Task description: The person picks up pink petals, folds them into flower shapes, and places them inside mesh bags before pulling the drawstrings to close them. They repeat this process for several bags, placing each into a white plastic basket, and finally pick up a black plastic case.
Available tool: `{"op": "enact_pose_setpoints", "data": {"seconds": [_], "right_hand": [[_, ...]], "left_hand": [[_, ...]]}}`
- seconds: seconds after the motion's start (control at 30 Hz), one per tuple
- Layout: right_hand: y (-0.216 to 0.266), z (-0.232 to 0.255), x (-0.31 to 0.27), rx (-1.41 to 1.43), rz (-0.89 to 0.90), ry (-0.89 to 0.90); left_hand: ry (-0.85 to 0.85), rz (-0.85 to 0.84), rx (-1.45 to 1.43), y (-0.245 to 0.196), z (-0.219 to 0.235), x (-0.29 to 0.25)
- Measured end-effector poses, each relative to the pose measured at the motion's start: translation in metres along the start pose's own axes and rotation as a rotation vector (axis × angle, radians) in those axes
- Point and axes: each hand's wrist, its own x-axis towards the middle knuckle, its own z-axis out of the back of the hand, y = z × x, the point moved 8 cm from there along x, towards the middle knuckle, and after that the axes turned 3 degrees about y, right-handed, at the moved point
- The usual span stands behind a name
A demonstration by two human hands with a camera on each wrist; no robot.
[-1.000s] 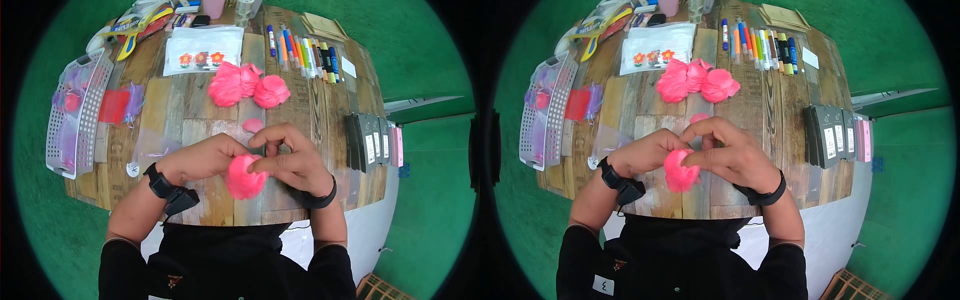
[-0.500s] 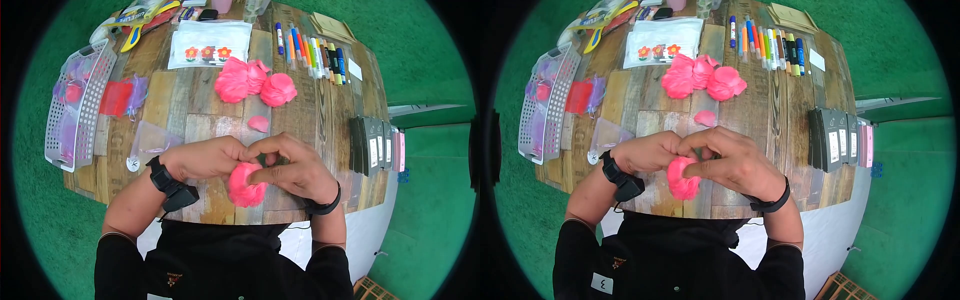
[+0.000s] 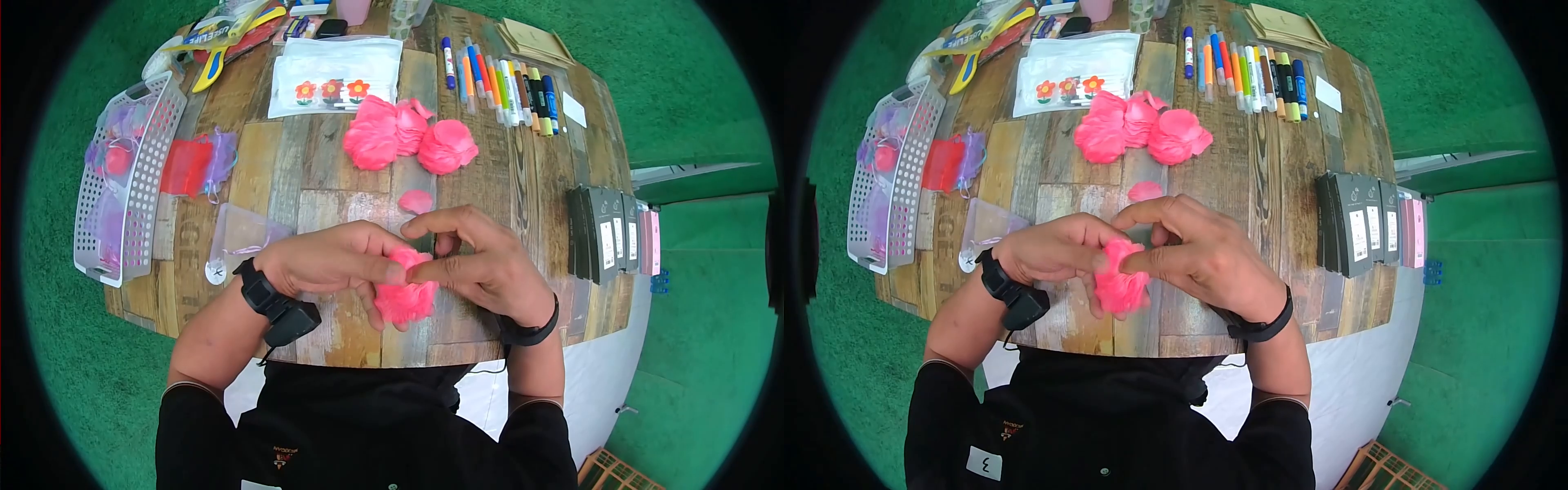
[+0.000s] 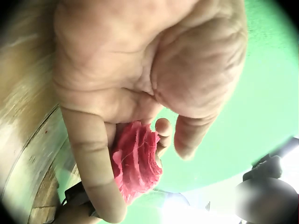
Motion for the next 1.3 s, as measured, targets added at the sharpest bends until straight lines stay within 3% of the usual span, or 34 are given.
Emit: {"op": "enact_pose_setpoints", "data": {"seconds": [0.17, 0.37, 0.47, 0.57, 0.67, 0.77, 0.9, 1.0, 1.13, 1.3], "right_hand": [[-0.006, 0.000, -0.001, 0.001, -0.043, 0.021], [-0.026, -0.002, -0.007, 0.205, -0.123, -0.044], [-0.037, 0.004, -0.010, 0.288, -0.212, -0.136], [-0.050, 0.028, -0.018, 0.257, -0.342, -0.315], [-0.073, 0.033, -0.028, 0.048, -0.512, -0.335], [-0.080, 0.019, -0.025, -0.038, -0.512, -0.250], [-0.076, 0.001, -0.016, -0.154, -0.599, -0.073], [-0.054, -0.004, -0.012, -0.217, -0.406, -0.134], [-0.066, -0.012, -0.012, -0.249, -0.453, -0.045], [-0.060, 0.013, -0.013, -0.189, -0.352, -0.178]], "left_hand": [[-0.091, 0.056, 0.115, -0.002, 0.003, 0.001], [-0.183, -0.019, 0.199, -0.009, 0.013, 0.001], [-0.245, -0.112, 0.211, -0.014, 0.014, 0.003], [-0.418, -0.341, 0.247, -0.041, 0.021, -0.009], [-0.656, -0.529, 0.280, -0.061, 0.037, -0.029], [-0.725, -0.613, 0.324, -0.065, 0.036, -0.032], [-0.752, -0.572, 0.404, -0.058, 0.032, -0.028], [-0.739, -0.545, 0.392, -0.055, 0.036, -0.026], [-0.732, -0.516, 0.411, -0.051, 0.039, -0.023], [-0.711, -0.449, 0.396, -0.046, 0.038, -0.022]]}}
